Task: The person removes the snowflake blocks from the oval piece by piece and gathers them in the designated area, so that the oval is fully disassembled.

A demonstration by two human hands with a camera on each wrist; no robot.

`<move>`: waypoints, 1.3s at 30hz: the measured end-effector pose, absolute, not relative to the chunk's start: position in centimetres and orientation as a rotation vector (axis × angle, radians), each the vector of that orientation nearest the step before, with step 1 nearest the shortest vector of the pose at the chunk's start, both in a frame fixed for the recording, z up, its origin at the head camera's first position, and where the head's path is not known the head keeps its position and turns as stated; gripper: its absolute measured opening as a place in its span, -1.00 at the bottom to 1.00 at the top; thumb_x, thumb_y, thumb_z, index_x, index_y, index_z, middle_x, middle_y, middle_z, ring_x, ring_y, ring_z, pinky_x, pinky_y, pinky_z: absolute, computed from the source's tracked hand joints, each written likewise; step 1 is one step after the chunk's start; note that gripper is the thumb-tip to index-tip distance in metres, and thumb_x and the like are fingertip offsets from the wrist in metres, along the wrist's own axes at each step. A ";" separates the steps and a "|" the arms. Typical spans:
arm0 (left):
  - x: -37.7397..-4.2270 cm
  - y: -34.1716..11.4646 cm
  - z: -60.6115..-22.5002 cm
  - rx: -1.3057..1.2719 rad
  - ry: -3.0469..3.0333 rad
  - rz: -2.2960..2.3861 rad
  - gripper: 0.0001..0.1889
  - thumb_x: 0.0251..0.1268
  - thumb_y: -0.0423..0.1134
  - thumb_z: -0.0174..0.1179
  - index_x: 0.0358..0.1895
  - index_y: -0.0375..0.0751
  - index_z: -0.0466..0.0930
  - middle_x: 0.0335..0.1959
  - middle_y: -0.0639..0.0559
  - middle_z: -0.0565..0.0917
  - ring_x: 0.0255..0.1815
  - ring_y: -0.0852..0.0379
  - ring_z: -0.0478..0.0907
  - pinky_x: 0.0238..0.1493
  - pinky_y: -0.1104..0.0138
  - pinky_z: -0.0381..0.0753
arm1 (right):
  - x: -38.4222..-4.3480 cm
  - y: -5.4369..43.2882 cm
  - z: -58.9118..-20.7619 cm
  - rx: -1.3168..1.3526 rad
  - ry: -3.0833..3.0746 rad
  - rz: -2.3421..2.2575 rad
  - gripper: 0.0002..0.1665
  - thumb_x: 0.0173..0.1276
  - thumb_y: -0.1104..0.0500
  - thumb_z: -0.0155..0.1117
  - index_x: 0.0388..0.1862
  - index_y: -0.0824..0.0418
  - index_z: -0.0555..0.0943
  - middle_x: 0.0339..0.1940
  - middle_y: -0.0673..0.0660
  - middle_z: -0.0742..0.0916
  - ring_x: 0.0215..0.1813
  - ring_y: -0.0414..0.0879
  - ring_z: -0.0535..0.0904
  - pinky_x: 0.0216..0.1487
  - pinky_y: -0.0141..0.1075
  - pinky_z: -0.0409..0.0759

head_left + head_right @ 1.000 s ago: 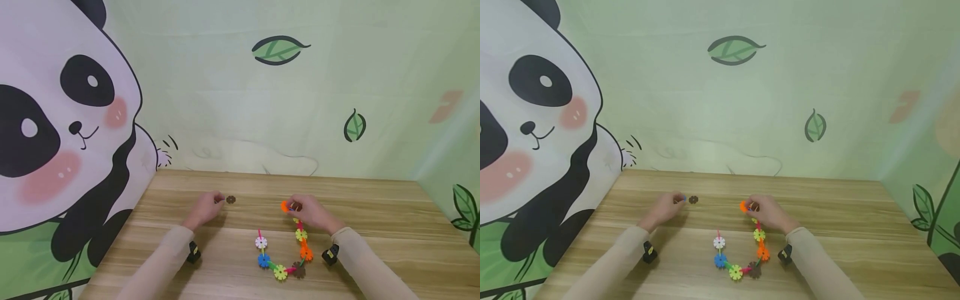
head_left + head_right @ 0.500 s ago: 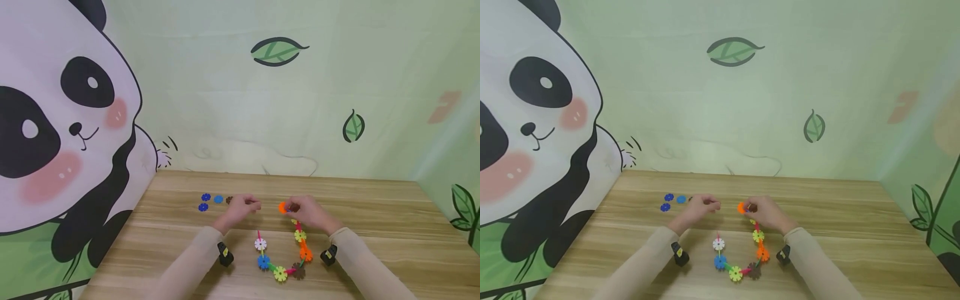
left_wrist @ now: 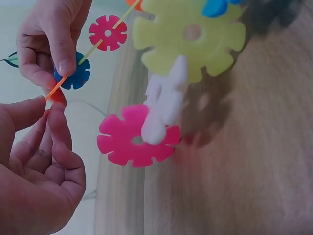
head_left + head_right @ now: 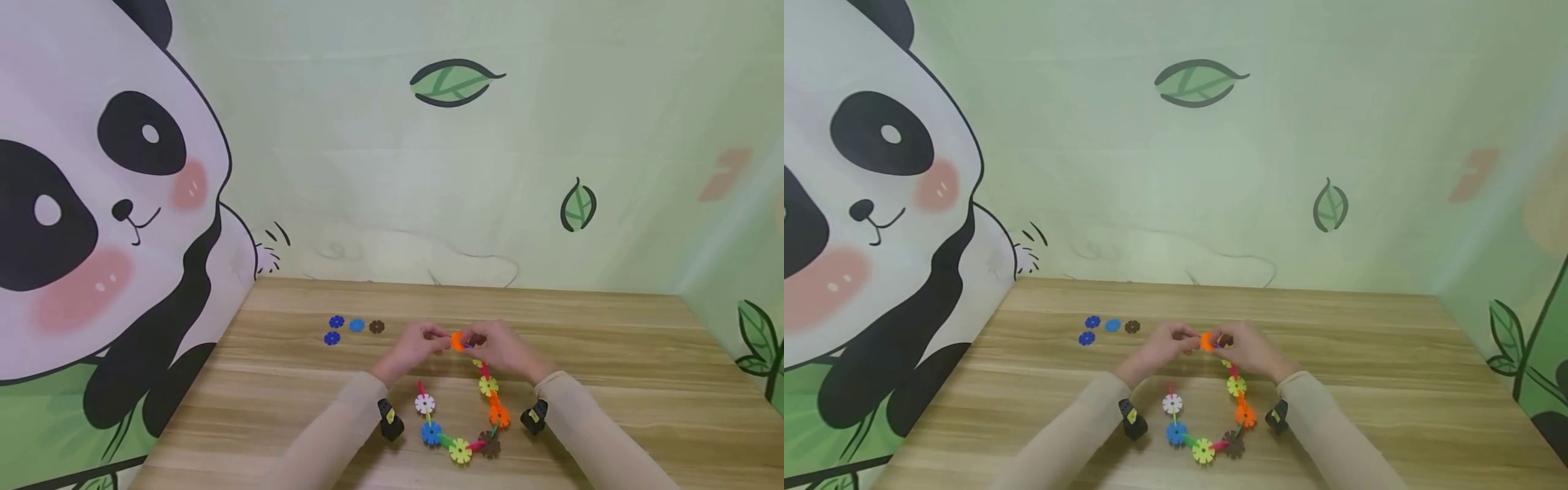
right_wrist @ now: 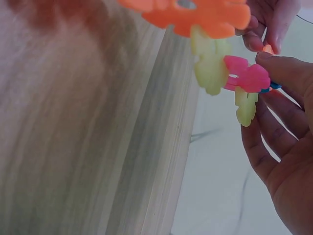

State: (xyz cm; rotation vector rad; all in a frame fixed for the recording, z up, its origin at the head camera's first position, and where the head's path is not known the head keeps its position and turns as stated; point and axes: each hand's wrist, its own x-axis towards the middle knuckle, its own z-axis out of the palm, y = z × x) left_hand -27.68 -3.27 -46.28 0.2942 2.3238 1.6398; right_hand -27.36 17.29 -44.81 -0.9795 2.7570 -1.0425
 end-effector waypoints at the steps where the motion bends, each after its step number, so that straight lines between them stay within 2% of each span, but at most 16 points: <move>1: -27.6 -3.2 -46.3 0.299 2.321 1.648 -0.80 0.26 -0.18 0.24 -0.14 -0.19 0.63 -0.31 0.05 0.65 -0.26 0.06 0.59 -0.10 0.15 0.54 | -27.4 17.3 -44.8 -0.980 2.752 -1.047 -0.85 0.20 0.30 0.37 -0.28 0.09 0.65 -0.19 -0.02 0.71 -0.22 -0.19 0.59 -0.11 -0.23 0.60; 10: -27.5 -3.1 -46.2 0.323 2.313 1.641 -0.82 0.29 -0.17 0.21 -0.17 -0.18 0.63 -0.34 0.06 0.65 -0.29 0.12 0.57 -0.10 0.16 0.53 | -27.3 17.2 -45.0 -0.947 2.733 -1.038 -0.86 0.22 0.26 0.36 -0.25 0.08 0.64 -0.20 -0.04 0.71 -0.19 -0.18 0.60 -0.08 -0.19 0.60; 17: -27.7 -3.0 -46.3 0.285 2.310 1.662 -0.84 0.30 -0.20 0.20 -0.18 -0.21 0.63 -0.36 0.04 0.65 -0.29 0.07 0.57 -0.15 0.19 0.51 | -27.2 17.3 -45.1 -0.872 2.758 -1.036 -0.85 0.22 0.19 0.37 -0.24 0.09 0.60 -0.26 -0.04 0.68 -0.22 -0.16 0.58 -0.17 -0.24 0.59; 21: -27.8 -3.0 -46.4 0.227 2.276 1.714 -0.84 0.31 -0.24 0.17 -0.18 -0.26 0.63 -0.34 -0.01 0.65 -0.30 0.07 0.57 -0.15 0.21 0.48 | -27.2 17.4 -45.2 -0.886 2.771 -1.029 -0.86 0.23 0.22 0.35 -0.23 0.17 0.61 -0.27 0.00 0.68 -0.25 -0.15 0.57 -0.20 -0.22 0.58; 27: -27.9 -3.1 -46.5 0.173 2.231 1.773 -0.85 0.30 -0.28 0.16 -0.19 -0.30 0.60 -0.34 -0.03 0.65 -0.33 0.10 0.55 -0.17 0.26 0.45 | -27.3 17.5 -45.2 -0.902 2.775 -1.024 -0.89 0.30 0.25 0.27 -0.21 0.22 0.63 -0.19 0.07 0.71 -0.14 -0.07 0.59 -0.14 -0.14 0.58; 30: -28.0 -3.2 -46.7 0.172 2.214 1.771 -0.84 0.29 -0.31 0.15 -0.14 -0.30 0.58 -0.34 -0.02 0.63 -0.30 0.05 0.57 -0.23 0.29 0.45 | -27.4 17.3 -45.2 -0.914 2.780 -1.014 -0.89 0.30 0.25 0.27 -0.19 0.16 0.64 -0.17 0.03 0.71 -0.12 -0.10 0.60 -0.12 -0.17 0.59; 33: -28.1 -3.3 -46.7 0.179 2.215 1.746 -0.81 0.26 -0.33 0.14 -0.08 -0.26 0.57 -0.33 -0.01 0.63 -0.26 0.00 0.57 -0.27 0.29 0.42 | -27.4 17.1 -45.1 -0.963 2.776 -1.003 -0.88 0.29 0.27 0.28 -0.19 0.14 0.65 -0.19 0.03 0.72 -0.19 -0.15 0.59 -0.17 -0.24 0.59; 36: -28.0 -3.3 -46.8 0.205 2.234 1.711 -0.78 0.24 -0.32 0.16 -0.06 -0.23 0.58 -0.32 -0.01 0.63 -0.25 0.03 0.56 -0.22 0.25 0.45 | -27.4 17.0 -45.1 -1.001 2.769 -0.996 -0.88 0.29 0.29 0.28 -0.21 0.14 0.65 -0.21 0.02 0.72 -0.25 -0.18 0.56 -0.21 -0.27 0.57; 39: -28.0 -3.2 -46.8 0.233 2.257 1.686 -0.79 0.22 -0.28 0.21 -0.09 -0.23 0.59 -0.33 0.01 0.63 -0.26 0.10 0.53 -0.14 0.18 0.48 | -27.4 16.8 -44.9 -1.008 2.765 -0.994 -0.89 0.28 0.29 0.29 -0.22 0.15 0.66 -0.23 0.02 0.71 -0.24 -0.17 0.55 -0.17 -0.22 0.57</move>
